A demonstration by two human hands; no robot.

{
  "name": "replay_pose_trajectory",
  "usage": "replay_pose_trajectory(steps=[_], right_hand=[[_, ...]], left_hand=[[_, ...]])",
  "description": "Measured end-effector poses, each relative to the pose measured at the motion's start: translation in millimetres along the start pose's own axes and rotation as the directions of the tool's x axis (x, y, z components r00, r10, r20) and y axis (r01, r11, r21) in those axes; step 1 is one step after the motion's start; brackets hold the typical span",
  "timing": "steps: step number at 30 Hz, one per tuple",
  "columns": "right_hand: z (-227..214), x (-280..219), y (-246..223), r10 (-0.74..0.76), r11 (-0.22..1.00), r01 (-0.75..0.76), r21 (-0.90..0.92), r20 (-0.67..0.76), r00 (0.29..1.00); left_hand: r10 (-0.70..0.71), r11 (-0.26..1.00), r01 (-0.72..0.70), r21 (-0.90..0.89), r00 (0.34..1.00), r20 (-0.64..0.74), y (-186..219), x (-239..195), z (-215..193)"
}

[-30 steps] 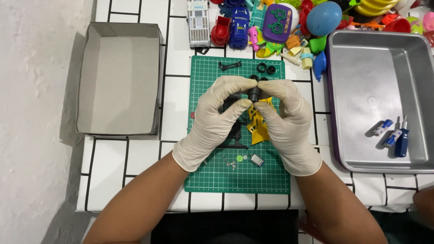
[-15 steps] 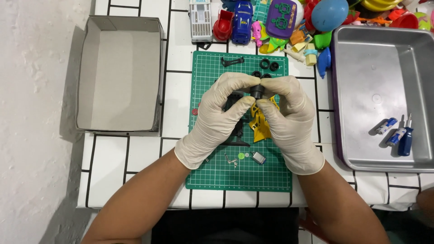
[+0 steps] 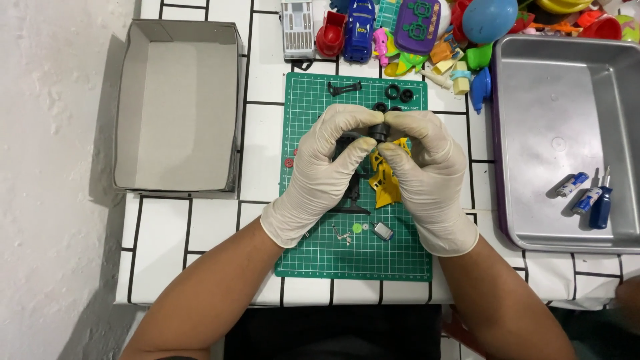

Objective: The person assembles a toy vehicle on a green cutting mat. They attach black plastic components to a chassis, fit a yellow body shell, and install black wheels onto the frame.

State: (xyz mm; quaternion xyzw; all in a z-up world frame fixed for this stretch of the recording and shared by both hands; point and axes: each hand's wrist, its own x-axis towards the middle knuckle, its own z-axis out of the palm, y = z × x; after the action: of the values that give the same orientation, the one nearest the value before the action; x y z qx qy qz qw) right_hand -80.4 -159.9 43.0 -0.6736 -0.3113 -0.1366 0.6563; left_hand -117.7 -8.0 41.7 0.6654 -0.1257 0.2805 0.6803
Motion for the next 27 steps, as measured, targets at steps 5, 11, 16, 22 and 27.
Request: replay_pose_trajectory(steps=[5,11,16,22,27], right_hand=[[0.0,-0.2,-2.6,0.011,1.0,-0.011,-0.017,-0.009,1.0],[-1.8,-1.7,0.0,0.028,1.0,-0.028,0.003,-0.017,0.999],[-1.8,-2.4,-1.2,0.038,0.999,-0.038,-0.016,-0.014,0.999],[-0.9,-2.5,-0.6,0.051,0.998,-0.052,-0.025,-0.02,0.998],[0.1,-1.8,-1.3,0.058,0.998,-0.058,-0.015,-0.023,0.998]], left_hand=[[0.004,1.0,-0.003,0.02,1.0,-0.009,-2.7,-0.1,0.8],[0.004,1.0,-0.004,0.027,1.0,-0.012,-3.4,0.4,2.5],[-0.012,0.999,0.012,0.031,1.0,-0.013,-0.8,-0.1,3.0],[-0.033,0.999,0.034,0.021,0.999,-0.024,0.7,-0.6,3.5],[-0.04,0.998,0.041,0.04,0.999,-0.031,-1.4,-0.9,4.7]])
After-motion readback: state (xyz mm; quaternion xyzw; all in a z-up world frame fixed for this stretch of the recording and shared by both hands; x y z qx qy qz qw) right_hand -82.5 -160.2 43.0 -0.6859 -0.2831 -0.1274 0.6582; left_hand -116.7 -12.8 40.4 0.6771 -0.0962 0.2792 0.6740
